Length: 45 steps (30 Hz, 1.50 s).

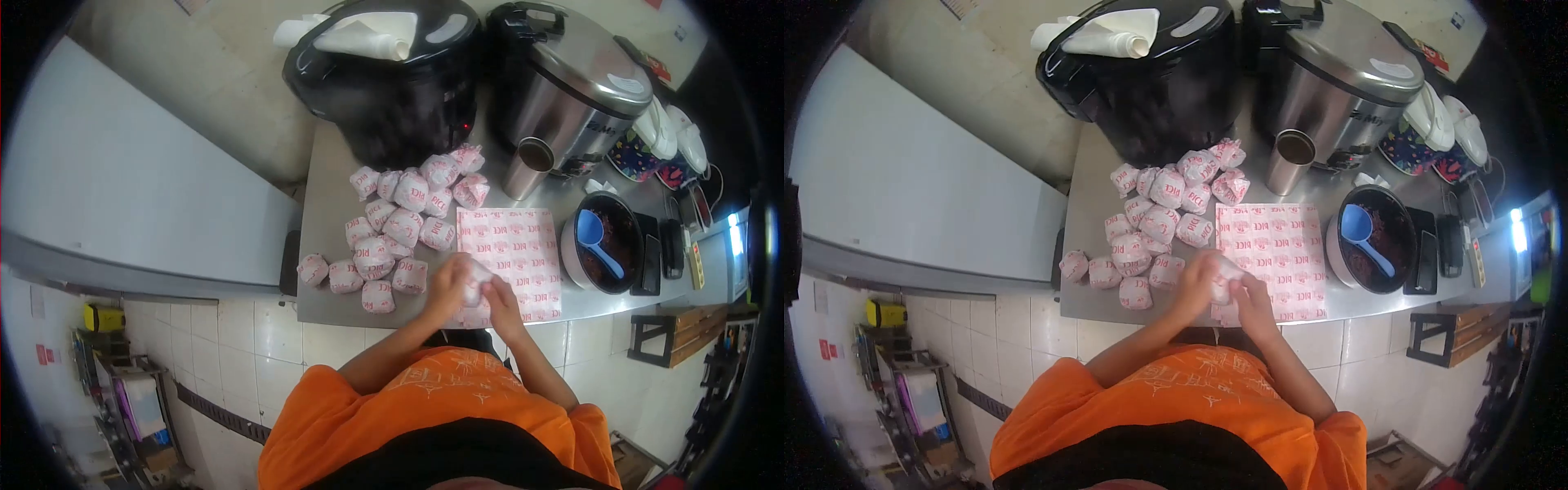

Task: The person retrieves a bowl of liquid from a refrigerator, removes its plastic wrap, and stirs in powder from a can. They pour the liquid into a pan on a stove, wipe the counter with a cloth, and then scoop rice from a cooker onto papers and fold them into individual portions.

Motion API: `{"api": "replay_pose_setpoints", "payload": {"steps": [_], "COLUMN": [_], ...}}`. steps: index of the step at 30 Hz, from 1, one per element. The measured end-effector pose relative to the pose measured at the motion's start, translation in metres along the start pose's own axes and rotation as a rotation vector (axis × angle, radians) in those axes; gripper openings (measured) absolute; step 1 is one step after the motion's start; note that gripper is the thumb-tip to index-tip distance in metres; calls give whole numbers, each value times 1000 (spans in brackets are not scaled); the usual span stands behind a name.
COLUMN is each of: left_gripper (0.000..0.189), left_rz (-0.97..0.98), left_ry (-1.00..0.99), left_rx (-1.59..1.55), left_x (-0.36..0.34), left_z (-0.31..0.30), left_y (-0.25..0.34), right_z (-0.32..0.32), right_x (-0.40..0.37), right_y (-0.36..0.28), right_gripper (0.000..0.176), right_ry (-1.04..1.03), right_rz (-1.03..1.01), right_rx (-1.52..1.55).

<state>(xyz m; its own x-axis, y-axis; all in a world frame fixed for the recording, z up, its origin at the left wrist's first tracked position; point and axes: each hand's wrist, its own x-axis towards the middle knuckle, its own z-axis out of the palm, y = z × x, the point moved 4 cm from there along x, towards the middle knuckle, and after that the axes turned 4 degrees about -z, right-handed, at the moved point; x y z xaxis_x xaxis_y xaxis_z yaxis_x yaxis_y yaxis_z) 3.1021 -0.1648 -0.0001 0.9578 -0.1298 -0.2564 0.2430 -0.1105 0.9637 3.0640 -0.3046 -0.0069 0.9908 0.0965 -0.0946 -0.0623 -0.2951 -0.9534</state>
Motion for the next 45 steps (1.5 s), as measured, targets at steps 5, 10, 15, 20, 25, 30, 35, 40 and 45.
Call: {"api": "replay_pose_setpoints", "payload": {"steps": [5,10,15,20,25,30,35,40,45], "left_gripper": [46,53,56,52,52,75,56,60,61], "left_rz": [297,76,-426,-398,304,260,396,451,332], "left_ry": [468,633,737,919,59,-455,-198,-76,-145], "left_rx": [599,-140,317,1104,222,407,513,606,539], "left_x": [63,159,172,135,91,35,44,44,37], "left_z": [-145,-293,-274,-201,55,232,253,253,260], "left_y": [-49,-107,-113,-18,34,36,19,23,20], "right_z": [-52,-166,-253,-284,-308,-335,-320,-330,-358], "right_x": [-7,-29,-14,38,58,70,102,101,84], "right_y": [-51,-34,18,88,79,8,35,33,45], "right_gripper": [29,29,23,26,33,49,50,33,24], "right_ry": [270,541,523,31,-160,-109,-335,-835,-815], "right_rz": [-252,-225,7,279,203,-239,-610,-61,160], "right_rx": [-315,-869,-1223,-1526,-1384,-1483,-1628,-1843,-1625]}}
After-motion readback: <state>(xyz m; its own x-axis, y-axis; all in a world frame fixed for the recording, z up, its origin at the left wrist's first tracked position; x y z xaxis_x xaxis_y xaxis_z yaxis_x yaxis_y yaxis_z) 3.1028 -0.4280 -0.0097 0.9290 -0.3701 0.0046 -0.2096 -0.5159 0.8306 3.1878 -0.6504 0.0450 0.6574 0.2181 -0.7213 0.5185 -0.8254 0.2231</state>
